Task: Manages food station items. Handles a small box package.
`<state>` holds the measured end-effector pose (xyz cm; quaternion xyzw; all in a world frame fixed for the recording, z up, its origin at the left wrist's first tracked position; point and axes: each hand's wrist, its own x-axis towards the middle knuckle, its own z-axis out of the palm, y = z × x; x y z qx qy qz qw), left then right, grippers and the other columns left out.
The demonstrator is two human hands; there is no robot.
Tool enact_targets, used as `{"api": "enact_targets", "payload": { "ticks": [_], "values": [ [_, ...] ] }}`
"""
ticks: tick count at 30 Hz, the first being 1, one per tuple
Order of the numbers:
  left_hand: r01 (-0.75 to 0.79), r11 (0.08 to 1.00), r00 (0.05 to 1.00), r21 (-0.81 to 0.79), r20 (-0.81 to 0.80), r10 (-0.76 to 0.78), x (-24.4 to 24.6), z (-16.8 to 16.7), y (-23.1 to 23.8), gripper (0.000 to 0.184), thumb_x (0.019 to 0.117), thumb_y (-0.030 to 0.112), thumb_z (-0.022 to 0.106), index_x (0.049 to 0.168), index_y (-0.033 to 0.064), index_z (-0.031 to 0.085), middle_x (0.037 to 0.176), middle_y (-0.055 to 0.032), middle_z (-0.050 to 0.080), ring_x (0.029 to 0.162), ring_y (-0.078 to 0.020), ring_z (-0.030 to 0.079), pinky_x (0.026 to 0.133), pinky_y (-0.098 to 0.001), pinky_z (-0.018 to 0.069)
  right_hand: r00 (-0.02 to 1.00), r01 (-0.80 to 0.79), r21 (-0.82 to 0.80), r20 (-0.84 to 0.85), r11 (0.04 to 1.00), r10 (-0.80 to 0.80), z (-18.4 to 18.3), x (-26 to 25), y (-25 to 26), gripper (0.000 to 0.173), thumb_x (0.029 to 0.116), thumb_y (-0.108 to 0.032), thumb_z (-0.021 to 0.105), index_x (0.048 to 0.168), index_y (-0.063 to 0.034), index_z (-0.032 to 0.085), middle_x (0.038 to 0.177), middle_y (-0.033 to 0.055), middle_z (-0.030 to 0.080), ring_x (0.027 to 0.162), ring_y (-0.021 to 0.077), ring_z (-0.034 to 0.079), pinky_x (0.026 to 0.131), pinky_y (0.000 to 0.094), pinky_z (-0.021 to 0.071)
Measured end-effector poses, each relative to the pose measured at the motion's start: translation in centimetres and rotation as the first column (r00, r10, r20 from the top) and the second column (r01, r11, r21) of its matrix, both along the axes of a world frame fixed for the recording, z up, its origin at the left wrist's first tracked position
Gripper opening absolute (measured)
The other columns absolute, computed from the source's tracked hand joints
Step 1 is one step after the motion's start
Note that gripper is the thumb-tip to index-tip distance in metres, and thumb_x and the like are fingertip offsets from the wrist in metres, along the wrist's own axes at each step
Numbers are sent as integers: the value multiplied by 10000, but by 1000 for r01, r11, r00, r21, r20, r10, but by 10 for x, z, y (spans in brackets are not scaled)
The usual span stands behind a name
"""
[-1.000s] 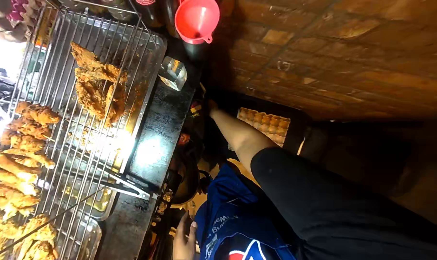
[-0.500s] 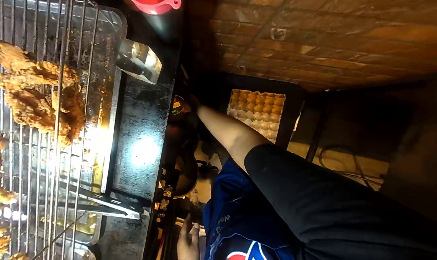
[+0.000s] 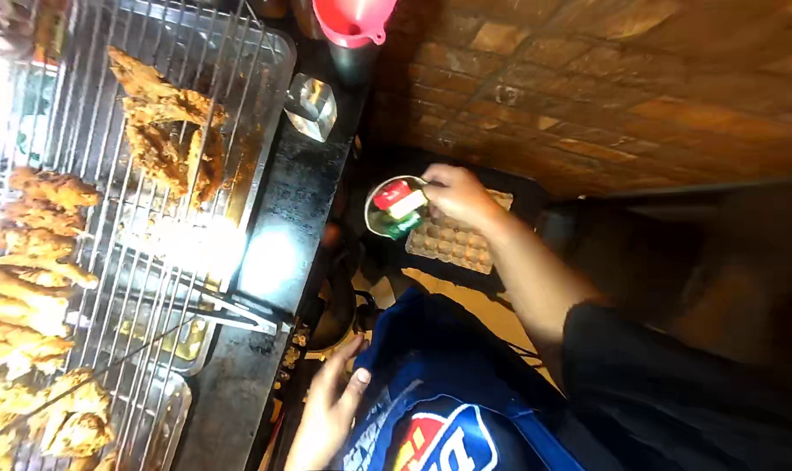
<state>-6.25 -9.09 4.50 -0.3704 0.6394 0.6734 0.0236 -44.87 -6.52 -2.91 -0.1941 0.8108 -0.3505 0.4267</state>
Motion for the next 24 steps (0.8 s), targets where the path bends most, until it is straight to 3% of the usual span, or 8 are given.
{"api": "enact_targets", "payload": {
  "ticks": [2,5,9,12,16,19,22,24],
  "values": [
    [62,964,991,-260,-102,-92,-24,29,-23,457,1054,373,562,1408,89,616,1386,-57,650,1299,-168,598,1112,-402,495,996,-57,-67,-73,996,52,57,0,11,130,1009,-88,568,1028,-37,685,864,123,684,749,226,652,692,485,550],
    [-27,747,969,-664,-202,-145,-62,64,-59,355,1047,320,581,1287,86,698,1332,-105,664,1309,-229,577,1119,-441,463,977,-193,-153,-125,969,175,115,16,0,112,1006,-85,557,995,-58,666,763,54,678,619,128,648,587,357,575],
    [-51,391,992,-919,-92,-87,-100,89,-95,212,989,276,669,1158,189,763,1338,-123,626,1391,-344,468,1141,-525,404,930,-368,-218,-86,904,358,130,44,-52,116,985,-95,574,1044,-44,659,773,79,708,587,159,670,554,363,590],
    [64,247,998,-967,67,4,-113,86,-120,184,969,284,688,1116,220,778,1307,-121,641,1378,-372,473,1162,-568,370,887,-457,-193,-32,868,460,123,66,-96,153,1006,-120,578,1089,-13,652,778,124,685,599,208,665,580,409,589],
    [221,286,959,-933,261,109,-114,79,-145,241,942,322,735,1148,204,773,1285,-120,655,1363,-375,489,1190,-631,290,780,-602,-90,-281,793,560,116,85,-120,309,995,-147,621,1294,-70,643,1099,189,695,947,332,701,846,573,579],
    [194,324,956,-926,252,147,-112,80,-152,307,907,390,771,1158,214,773,1267,-114,657,1357,-375,487,1190,-640,284,632,-729,-136,-510,671,583,129,86,-119,456,920,-82,714,1361,-178,643,1295,149,594,1120,315,643,936,547,571],
    [-39,370,982,-928,33,186,-115,94,-167,324,963,332,707,1203,117,743,1261,-159,664,1274,-347,567,1110,-559,428,560,-790,-149,-571,595,600,133,85,-129,436,882,-37,742,1305,-106,663,1311,158,613,1210,325,617,1020,548,532],
    [-363,553,926,-750,-226,302,-123,114,-197,385,1054,273,567,1342,28,640,1331,-156,644,1267,-250,597,1100,-442,474,553,-799,-156,-568,580,609,129,82,-135,361,901,-80,753,1251,-53,671,1310,174,625,1226,337,617,1048,555,517]
  ]
}}
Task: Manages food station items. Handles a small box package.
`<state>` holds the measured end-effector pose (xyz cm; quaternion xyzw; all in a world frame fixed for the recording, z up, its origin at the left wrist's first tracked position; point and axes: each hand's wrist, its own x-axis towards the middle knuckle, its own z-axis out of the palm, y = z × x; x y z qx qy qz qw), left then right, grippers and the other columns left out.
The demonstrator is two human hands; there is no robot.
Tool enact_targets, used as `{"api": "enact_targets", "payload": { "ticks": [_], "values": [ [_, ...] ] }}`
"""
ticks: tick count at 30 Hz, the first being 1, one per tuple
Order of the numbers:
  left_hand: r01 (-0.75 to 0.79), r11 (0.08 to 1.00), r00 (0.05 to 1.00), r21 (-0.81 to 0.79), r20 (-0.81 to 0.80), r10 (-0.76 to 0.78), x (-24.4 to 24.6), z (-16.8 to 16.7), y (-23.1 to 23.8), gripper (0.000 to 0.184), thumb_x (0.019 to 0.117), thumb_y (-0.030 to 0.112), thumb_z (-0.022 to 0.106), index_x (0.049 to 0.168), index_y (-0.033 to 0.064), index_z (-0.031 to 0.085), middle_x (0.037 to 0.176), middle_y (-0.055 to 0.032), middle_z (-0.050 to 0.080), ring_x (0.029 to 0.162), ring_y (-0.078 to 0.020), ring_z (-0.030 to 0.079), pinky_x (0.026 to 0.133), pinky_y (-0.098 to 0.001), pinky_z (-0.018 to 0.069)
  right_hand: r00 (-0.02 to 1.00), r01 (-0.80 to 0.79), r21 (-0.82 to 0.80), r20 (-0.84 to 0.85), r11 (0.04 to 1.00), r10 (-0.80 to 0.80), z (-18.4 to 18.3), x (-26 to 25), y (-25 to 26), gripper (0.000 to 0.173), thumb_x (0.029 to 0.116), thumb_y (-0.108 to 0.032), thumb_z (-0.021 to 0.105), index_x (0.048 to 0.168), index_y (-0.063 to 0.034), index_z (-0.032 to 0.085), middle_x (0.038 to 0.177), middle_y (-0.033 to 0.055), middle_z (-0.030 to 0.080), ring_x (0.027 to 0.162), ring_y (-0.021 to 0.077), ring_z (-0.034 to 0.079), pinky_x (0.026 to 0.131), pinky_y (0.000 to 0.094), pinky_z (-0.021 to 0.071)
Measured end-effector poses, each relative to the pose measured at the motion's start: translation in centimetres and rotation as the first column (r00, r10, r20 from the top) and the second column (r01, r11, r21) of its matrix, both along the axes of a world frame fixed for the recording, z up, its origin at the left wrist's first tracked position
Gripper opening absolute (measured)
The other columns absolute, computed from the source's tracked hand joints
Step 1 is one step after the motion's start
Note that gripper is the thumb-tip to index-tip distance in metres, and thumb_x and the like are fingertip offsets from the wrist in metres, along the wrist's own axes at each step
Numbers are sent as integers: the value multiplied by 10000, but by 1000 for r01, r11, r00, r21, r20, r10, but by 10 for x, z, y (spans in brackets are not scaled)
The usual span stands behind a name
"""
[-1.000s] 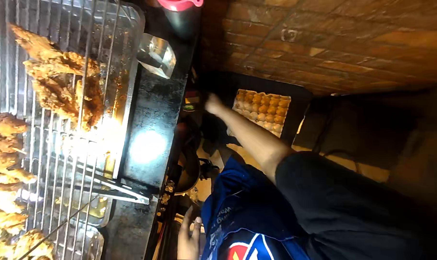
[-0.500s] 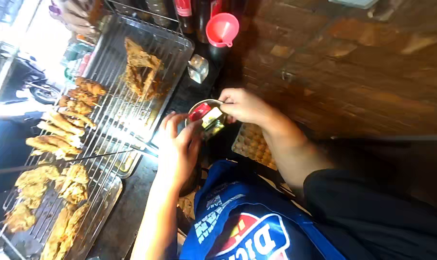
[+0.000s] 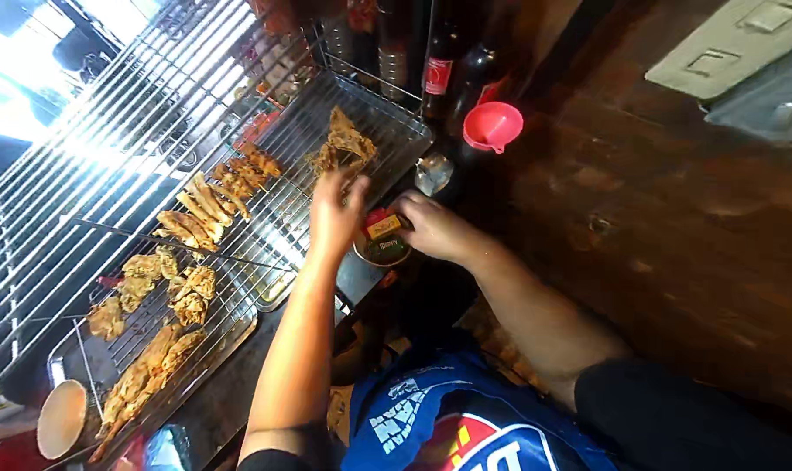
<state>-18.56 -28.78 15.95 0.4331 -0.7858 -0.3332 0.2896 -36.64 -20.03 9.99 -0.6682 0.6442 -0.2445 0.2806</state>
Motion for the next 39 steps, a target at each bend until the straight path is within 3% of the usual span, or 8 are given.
{"api": "enact_targets", "payload": {
  "ticks": [3,7,21,25,30,33,36,39],
  "values": [
    [-22,867,716,498,-598,361,-23,26,-73,426,1119,295,356,1416,18,486,1227,-102,652,1065,-160,664,936,-330,545,998,-44,49,46,998,42,-1,-4,-4,261,937,-144,742,1173,-56,677,1256,151,640,1105,304,656,981,514,553],
    [156,608,237,778,-627,742,-46,27,-167,663,1085,539,253,1527,46,277,1434,-211,503,1227,-293,614,997,-377,544,973,-97,-13,209,995,98,2,-11,1,278,985,-186,678,1239,-72,666,1226,126,671,1049,225,658,945,393,550],
    [234,697,-116,678,-692,712,-71,-32,-264,681,1044,603,171,1507,111,251,1417,-187,468,1280,-313,552,1039,-477,524,692,11,-351,678,936,246,9,-39,31,284,941,-37,723,1210,2,640,1235,109,692,1156,177,681,1004,325,590],
    [285,685,-43,670,-705,708,-63,-28,-256,638,1044,598,169,1329,70,387,1160,-196,589,1036,-286,663,861,-449,602,578,89,-297,793,951,194,9,-43,41,311,943,-66,741,1234,-31,637,1225,108,703,1115,213,701,978,373,607],
    [297,595,98,746,-644,759,-53,-9,-223,594,1088,528,211,1422,60,357,1244,-176,599,1146,-268,658,981,-420,568,479,255,-145,878,956,6,7,-45,48,320,929,-64,735,1234,-74,634,1158,71,705,987,157,706,856,317,625],
    [234,608,259,759,-651,713,-53,11,-185,219,1095,241,391,1135,77,531,866,-81,603,804,-197,653,824,-387,592,429,380,-122,902,917,-57,3,-46,44,336,928,-47,734,1231,-89,596,1111,63,684,958,167,700,856,356,630],
    [253,720,647,646,-666,371,-52,25,-123,244,1099,198,407,1205,104,605,663,37,527,576,-85,552,623,-260,544,453,419,-143,889,897,-70,4,-48,40,326,962,-45,692,1257,-69,557,1125,78,665,952,179,701,855,368,633],
    [354,817,913,455,-359,-195,-43,29,-56,351,1058,296,459,1308,119,630,804,48,598,662,-64,555,639,-251,512,548,393,-196,834,898,-58,12,-47,37,337,991,-58,660,1311,-35,558,1206,91,666,1009,171,699,889,340,623]
  ]
}}
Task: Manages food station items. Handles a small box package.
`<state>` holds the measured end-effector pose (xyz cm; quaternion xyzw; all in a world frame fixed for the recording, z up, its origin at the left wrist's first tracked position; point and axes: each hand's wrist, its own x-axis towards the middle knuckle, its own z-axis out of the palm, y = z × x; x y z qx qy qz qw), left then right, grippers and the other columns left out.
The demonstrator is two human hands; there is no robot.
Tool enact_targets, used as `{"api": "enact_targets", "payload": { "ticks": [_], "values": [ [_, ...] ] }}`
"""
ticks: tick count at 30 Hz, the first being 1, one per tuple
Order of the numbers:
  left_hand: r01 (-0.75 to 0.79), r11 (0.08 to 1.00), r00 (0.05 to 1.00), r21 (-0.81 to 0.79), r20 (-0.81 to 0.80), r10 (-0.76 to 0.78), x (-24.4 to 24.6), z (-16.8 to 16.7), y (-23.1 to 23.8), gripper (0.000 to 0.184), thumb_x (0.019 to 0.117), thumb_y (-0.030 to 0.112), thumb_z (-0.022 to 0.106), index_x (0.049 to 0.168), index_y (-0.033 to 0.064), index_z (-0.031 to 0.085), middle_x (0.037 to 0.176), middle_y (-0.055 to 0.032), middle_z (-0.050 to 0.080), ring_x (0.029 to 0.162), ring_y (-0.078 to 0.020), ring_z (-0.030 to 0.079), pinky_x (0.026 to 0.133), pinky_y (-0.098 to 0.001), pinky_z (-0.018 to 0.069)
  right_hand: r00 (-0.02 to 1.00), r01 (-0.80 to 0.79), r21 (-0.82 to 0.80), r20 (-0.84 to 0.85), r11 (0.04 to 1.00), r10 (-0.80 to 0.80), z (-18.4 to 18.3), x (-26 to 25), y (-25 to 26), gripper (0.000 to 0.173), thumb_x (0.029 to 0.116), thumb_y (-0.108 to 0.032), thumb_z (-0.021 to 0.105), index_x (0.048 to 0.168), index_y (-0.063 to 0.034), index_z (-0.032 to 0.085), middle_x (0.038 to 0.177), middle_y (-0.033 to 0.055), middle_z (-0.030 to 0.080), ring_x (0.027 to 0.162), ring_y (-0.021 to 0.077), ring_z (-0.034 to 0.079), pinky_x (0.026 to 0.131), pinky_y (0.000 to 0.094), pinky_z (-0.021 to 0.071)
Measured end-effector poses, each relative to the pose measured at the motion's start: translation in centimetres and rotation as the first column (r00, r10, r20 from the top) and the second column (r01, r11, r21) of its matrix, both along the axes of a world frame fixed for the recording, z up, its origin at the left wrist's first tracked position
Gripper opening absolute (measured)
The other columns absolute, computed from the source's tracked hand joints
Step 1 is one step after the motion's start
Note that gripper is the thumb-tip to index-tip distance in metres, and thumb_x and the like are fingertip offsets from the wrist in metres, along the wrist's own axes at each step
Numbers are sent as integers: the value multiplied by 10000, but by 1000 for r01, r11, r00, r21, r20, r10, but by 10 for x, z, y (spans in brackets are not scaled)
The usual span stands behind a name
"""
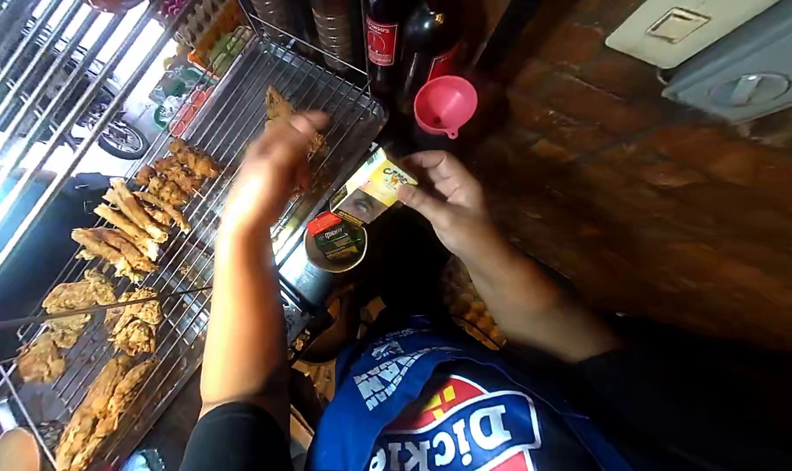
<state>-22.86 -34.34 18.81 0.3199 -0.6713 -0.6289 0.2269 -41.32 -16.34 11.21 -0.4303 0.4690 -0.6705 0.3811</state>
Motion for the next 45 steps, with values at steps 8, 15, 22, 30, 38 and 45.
{"api": "enact_targets", "payload": {
  "ticks": [8,15,22,30,38,45],
  "values": [
    [68,896,906,-439,404,128,41,-32,109,686,988,601,520,1424,76,457,1179,-114,601,1051,-211,618,894,-432,555,977,128,-109,-157,986,-144,11,5,-8,341,986,-53,665,1300,46,576,1221,94,678,1109,148,685,963,322,605],
    [243,390,856,-888,386,345,46,-141,145,634,989,636,512,1163,43,655,1226,-210,646,1131,-390,620,948,-546,483,990,94,-78,-97,993,-101,6,21,-6,340,986,-34,649,1305,47,564,1194,116,682,1052,168,699,925,328,612],
    [-146,587,942,-796,69,328,59,-128,155,509,970,534,642,1165,67,585,1335,-208,558,1289,-350,517,1080,-552,408,992,52,-89,-106,995,-61,8,29,-2,335,982,-30,656,1300,39,572,1193,111,676,1046,169,697,915,329,617],
    [-218,890,973,-401,-160,166,66,-43,134,624,917,20,736,1360,97,304,1178,-85,664,1099,-210,687,963,-414,584,957,-106,-90,-280,990,77,20,41,9,257,1010,-50,632,1254,29,637,1205,94,697,1039,128,710,899,276,619],
    [-7,815,998,-580,49,44,71,-43,145,488,971,-4,634,1439,97,534,1269,-124,613,1132,-201,655,965,-399,591,997,-71,61,29,996,69,9,50,-6,254,1089,-168,482,944,-79,671,868,-21,672,832,59,654,799,266,571],
    [14,822,961,-569,234,147,81,-35,147,642,986,57,636,1571,209,421,1258,-115,605,1071,-187,665,906,-379,600,879,34,-141,-467,989,-97,21,50,-3,236,1081,-109,492,1190,39,639,1122,118,688,1001,143,675,869,298,590]
  ]
}}
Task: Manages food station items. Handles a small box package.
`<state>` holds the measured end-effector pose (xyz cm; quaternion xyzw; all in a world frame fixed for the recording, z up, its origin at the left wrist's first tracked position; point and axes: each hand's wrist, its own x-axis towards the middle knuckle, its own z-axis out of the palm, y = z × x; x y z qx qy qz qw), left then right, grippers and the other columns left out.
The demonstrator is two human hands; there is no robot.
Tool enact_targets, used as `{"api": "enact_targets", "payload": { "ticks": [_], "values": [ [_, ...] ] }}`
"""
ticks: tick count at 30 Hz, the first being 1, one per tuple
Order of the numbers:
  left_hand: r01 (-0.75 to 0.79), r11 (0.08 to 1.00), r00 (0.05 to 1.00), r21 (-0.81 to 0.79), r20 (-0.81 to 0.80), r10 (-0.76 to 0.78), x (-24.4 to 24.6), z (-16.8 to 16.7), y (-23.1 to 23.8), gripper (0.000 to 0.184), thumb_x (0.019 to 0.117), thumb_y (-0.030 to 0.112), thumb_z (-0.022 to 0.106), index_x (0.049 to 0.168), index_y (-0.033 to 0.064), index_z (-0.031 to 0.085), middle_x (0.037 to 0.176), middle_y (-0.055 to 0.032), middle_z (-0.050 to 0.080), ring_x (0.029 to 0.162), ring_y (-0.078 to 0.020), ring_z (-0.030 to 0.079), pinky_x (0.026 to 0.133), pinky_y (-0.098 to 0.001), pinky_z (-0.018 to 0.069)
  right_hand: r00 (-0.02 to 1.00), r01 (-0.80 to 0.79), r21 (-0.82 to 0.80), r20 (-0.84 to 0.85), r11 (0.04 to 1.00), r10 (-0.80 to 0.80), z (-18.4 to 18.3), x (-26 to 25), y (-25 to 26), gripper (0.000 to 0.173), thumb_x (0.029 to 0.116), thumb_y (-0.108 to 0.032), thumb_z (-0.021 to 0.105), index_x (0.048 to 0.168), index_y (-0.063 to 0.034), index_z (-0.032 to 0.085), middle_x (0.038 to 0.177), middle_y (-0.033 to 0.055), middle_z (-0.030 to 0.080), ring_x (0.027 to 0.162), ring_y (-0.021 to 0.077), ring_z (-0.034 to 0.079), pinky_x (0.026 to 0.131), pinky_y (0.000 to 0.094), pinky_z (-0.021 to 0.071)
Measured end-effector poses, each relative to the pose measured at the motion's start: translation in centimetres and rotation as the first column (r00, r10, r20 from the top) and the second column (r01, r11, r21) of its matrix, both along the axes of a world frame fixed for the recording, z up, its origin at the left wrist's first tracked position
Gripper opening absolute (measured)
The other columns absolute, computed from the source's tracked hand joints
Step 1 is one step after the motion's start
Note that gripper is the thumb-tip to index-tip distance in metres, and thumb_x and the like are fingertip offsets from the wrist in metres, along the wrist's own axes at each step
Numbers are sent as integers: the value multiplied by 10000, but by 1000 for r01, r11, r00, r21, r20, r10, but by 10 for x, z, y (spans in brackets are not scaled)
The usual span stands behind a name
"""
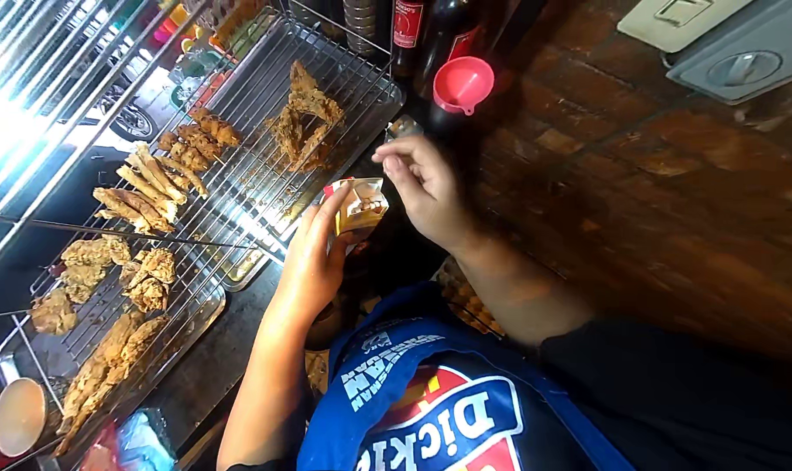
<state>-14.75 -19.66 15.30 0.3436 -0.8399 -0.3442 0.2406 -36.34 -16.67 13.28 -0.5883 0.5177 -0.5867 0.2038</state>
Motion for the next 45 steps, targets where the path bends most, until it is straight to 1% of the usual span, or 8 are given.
{"api": "enact_targets", "payload": {
  "ticks": [7,18,24,28,34,40,43,45],
  "values": [
    [-56,995,997,-79,39,59,10,9,-2,640,980,73,650,1566,202,428,1249,-117,599,1051,-177,669,896,-373,599,874,-115,-141,-484,983,33,19,8,15,227,912,-36,649,1138,-23,668,1048,83,712,1046,217,664,941,355,564],
    [-56,976,986,-209,140,86,12,16,6,607,1000,100,626,1560,248,445,1187,-92,634,1016,-192,660,851,-388,584,824,-113,-94,-565,989,40,21,20,10,256,866,-53,632,1120,-26,647,927,65,675,913,219,660,815,379,570],
    [-72,976,986,-204,132,101,16,14,6,599,996,99,630,1556,219,455,1140,-106,636,977,-209,660,838,-394,584,848,-103,-124,-529,987,22,32,13,12,220,864,-41,642,1082,-14,643,943,88,676,911,204,660,824,349,578],
    [-95,990,982,-103,154,110,12,29,11,524,1022,120,594,1535,142,487,1310,-147,652,1101,-246,668,932,-435,550,849,-192,-77,-513,978,126,36,3,11,237,913,-72,630,1124,-45,734,1146,117,645,1087,206,627,941,327,553],
    [-82,984,987,-161,122,103,17,14,6,603,1000,108,628,1556,262,453,1180,-89,632,1012,-195,663,854,-402,591,867,-272,-86,-455,958,205,37,-6,9,139,926,-19,639,1009,-28,750,1085,91,704,1050,151,678,938,284,585],
    [-204,979,979,-3,-2,204,16,4,3,850,986,84,654,1655,303,178,1379,-132,554,1169,-212,654,960,-428,594,966,-195,-180,-204,964,157,78,-71,-8,295,934,-14,638,1224,21,597,1139,49,692,1034,110,677,931,302,592],
    [-156,978,973,137,-152,176,5,-9,5,953,945,50,692,1658,250,93,1493,-136,512,1202,-209,662,989,-420,604,997,-78,-208,-22,975,75,88,-78,-40,323,922,25,628,1237,16,556,1103,46,671,970,113,678,855,278,599],
    [-111,988,962,104,-236,133,-5,-22,2,852,913,28,708,1616,79,230,1416,-216,554,1165,-246,670,977,-413,598,998,-26,-131,58,991,34,84,-73,-76,340,929,19,632,1261,33,562,1115,92,664,973,154,691,855,326,618]
  ]
}}
